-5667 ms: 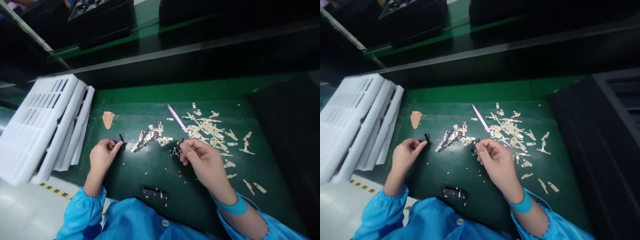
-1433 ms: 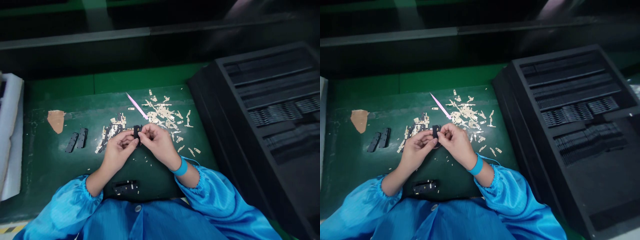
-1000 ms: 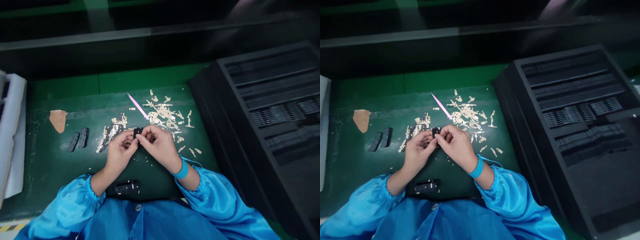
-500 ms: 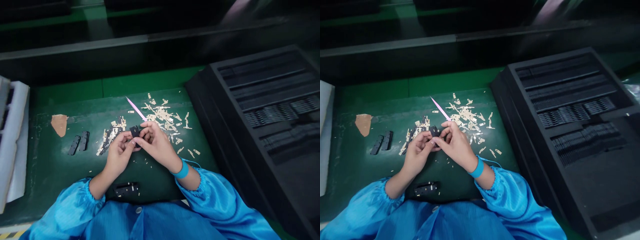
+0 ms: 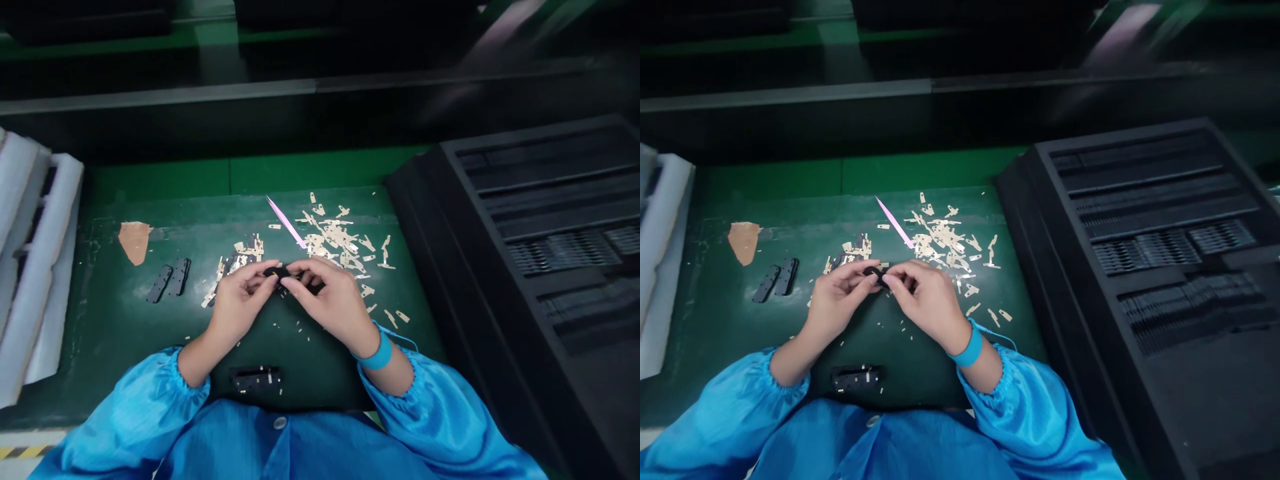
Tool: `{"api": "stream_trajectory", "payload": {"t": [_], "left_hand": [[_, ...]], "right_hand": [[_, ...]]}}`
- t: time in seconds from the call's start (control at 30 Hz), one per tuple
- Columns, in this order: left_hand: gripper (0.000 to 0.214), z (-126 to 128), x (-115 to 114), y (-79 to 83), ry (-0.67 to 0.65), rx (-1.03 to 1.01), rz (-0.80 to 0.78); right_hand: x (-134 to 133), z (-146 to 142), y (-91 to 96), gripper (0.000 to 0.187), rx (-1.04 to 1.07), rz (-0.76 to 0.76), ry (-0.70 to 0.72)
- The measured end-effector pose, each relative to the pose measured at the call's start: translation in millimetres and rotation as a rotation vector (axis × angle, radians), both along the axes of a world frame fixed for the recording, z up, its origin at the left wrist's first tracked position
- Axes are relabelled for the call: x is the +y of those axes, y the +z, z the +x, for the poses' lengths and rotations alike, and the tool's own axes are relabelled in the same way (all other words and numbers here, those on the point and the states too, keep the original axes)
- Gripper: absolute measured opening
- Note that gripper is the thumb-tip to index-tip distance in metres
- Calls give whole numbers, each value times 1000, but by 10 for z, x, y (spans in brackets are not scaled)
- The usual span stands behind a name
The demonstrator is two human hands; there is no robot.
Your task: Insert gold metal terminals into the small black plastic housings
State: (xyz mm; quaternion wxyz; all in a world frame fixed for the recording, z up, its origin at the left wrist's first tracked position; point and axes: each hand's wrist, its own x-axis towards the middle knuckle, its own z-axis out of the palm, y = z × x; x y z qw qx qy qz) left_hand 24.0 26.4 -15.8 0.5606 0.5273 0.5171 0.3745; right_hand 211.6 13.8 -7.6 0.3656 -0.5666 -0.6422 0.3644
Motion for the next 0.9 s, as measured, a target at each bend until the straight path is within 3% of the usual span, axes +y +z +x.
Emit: {"api": "stream_trajectory", "payload": {"t": [0.2, 0.43, 0.63, 0.9], "left_hand": [[31, 27, -67, -23, -22, 144, 83], [23, 45, -19, 42, 33, -170, -139], [23, 56, -24, 70, 73, -287, -191], [25, 43, -40, 39, 80, -238, -161]], "right_hand": [[-45, -82, -11, 9, -99, 271, -20], [-65, -80, -94, 13, -275, 544, 77], [-52, -70, -88, 14, -288, 659, 70], [-46, -51, -76, 16, -299, 637, 97]]}}
